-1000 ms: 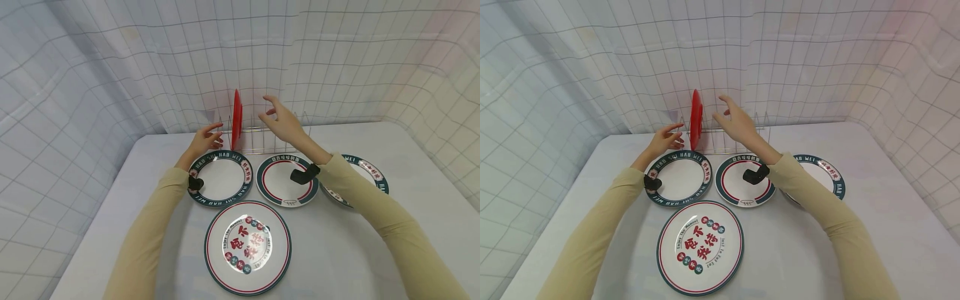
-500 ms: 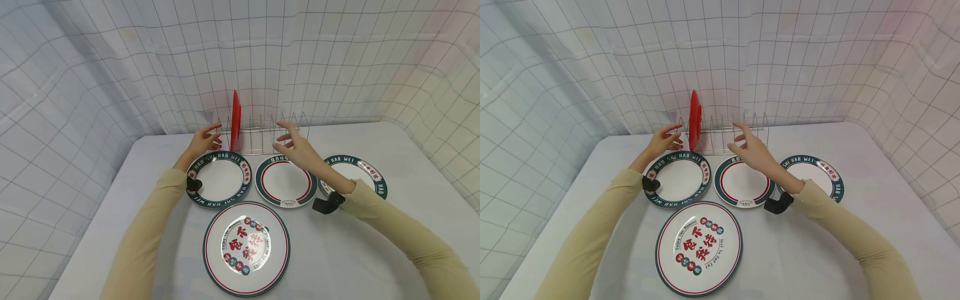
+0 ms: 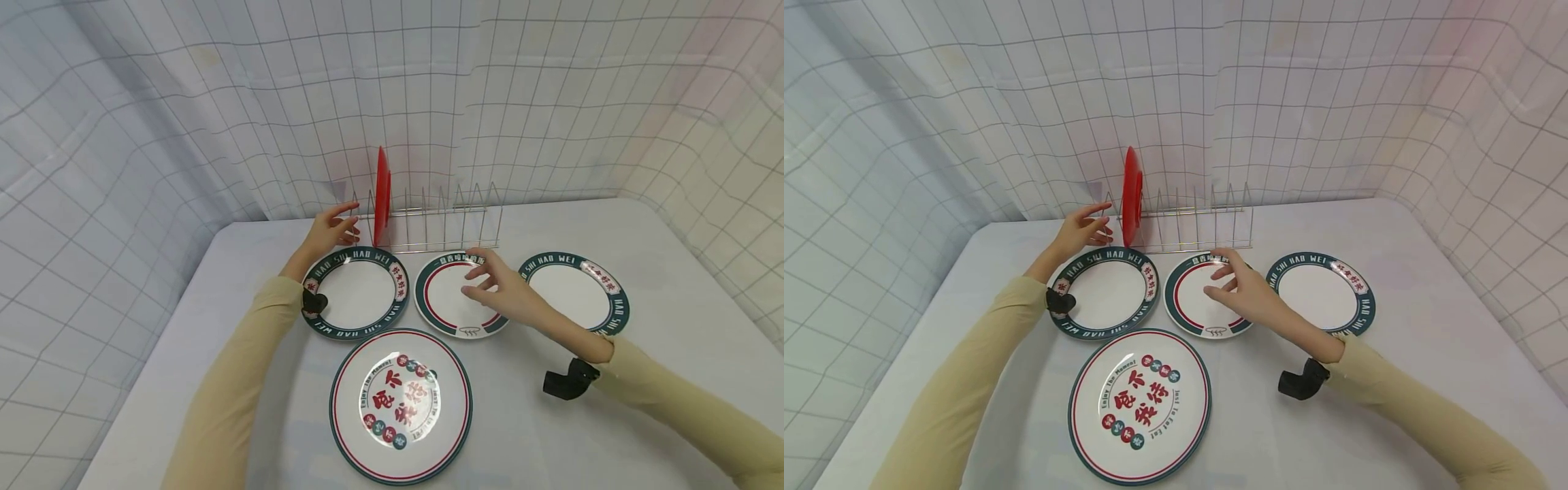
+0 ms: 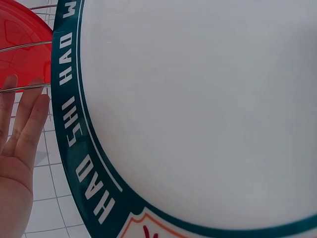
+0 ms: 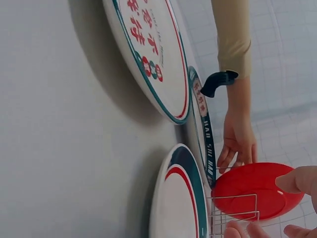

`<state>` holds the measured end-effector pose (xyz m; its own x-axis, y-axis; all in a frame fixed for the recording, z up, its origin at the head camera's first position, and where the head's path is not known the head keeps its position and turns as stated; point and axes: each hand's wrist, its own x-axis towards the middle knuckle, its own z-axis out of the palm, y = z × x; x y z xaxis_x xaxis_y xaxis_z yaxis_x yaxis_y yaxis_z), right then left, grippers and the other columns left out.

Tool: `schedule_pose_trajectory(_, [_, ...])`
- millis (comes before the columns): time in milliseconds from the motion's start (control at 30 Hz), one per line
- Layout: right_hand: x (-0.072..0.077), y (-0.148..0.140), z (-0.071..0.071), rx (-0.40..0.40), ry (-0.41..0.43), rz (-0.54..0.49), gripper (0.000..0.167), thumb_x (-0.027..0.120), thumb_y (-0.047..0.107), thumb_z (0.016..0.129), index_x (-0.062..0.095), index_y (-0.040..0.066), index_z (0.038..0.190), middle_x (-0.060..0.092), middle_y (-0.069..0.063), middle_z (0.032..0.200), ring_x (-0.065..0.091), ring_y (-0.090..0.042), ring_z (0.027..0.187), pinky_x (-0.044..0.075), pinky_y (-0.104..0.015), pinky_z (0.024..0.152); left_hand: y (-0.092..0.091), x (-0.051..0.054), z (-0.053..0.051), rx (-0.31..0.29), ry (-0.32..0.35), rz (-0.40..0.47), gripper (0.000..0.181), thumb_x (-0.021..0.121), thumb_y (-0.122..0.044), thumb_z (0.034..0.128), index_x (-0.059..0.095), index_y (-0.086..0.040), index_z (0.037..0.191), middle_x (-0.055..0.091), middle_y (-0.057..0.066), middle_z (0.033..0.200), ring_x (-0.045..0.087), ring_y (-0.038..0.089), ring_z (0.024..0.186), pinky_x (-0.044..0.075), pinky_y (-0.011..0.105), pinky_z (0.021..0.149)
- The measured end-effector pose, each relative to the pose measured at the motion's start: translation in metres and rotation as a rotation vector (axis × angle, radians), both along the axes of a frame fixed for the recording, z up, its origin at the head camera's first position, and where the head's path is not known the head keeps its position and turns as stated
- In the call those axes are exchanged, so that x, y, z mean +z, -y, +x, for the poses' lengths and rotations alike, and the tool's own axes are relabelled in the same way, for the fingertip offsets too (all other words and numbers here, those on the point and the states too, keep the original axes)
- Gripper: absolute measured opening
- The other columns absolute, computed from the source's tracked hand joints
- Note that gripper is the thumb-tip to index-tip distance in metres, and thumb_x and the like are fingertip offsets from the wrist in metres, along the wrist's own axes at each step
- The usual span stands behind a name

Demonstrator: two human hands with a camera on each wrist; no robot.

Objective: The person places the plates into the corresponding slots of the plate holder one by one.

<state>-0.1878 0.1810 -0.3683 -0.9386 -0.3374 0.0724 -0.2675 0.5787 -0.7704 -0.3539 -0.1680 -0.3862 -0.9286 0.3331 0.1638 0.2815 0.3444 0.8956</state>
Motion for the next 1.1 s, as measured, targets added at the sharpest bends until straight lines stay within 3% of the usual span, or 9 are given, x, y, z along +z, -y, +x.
schedule_pose_trajectory(267, [-0.016,-0.010,0.029,0.034,0.029,0.012,0.063,0.065,0.023,0.091,0.033,0.012,0.144,0.062,-0.008,0.104,0.063,-0.011,0.078,0.051,-0.026,0.064,0.001,-0.001,-0.002,0.005,0.000,-0.008,0.045,0.053,-0.020,0.0991,0.046,-0.010,0.142,0.064,0.032,0.100,0.073,0.024,0.075,0.061,0.032,0.073])
schedule_pose_trajectory(500, [-0.025,-0.018,0.049,0.051,0.113,-0.022,0.063,0.068,0.021,0.089,0.036,0.007,0.141,0.063,-0.007,0.097,0.064,-0.015,0.074,0.054,-0.025,0.058,0.002,0.000,-0.002,0.001,-0.003,-0.012,0.046,0.052,-0.019,0.0994,0.044,-0.009,0.143,0.064,0.033,0.101,0.072,0.033,0.080,0.061,0.034,0.075])
schedule_pose_trajectory(733, [-0.033,-0.023,0.066,0.111,0.195,-0.033,0.061,0.068,0.021,0.089,0.036,0.010,0.140,0.065,-0.005,0.089,0.063,-0.014,0.066,0.054,-0.027,0.052,0.002,-0.001,-0.001,-0.009,0.009,-0.004,0.047,0.052,-0.019,0.0996,0.043,-0.009,0.144,0.062,0.037,0.104,0.071,0.039,0.084,0.060,0.039,0.077])
schedule_pose_trajectory(1100, [-0.044,-0.015,0.077,0.217,0.313,-0.155,0.061,0.067,0.017,0.090,0.035,0.011,0.142,0.065,-0.016,0.105,0.066,-0.018,0.074,0.059,-0.031,0.059,0.001,-0.003,-0.003,-0.013,-0.004,0.002,0.047,0.052,-0.018,0.0994,0.043,-0.005,0.143,0.063,0.035,0.102,0.073,0.028,0.077,0.061,0.033,0.074])
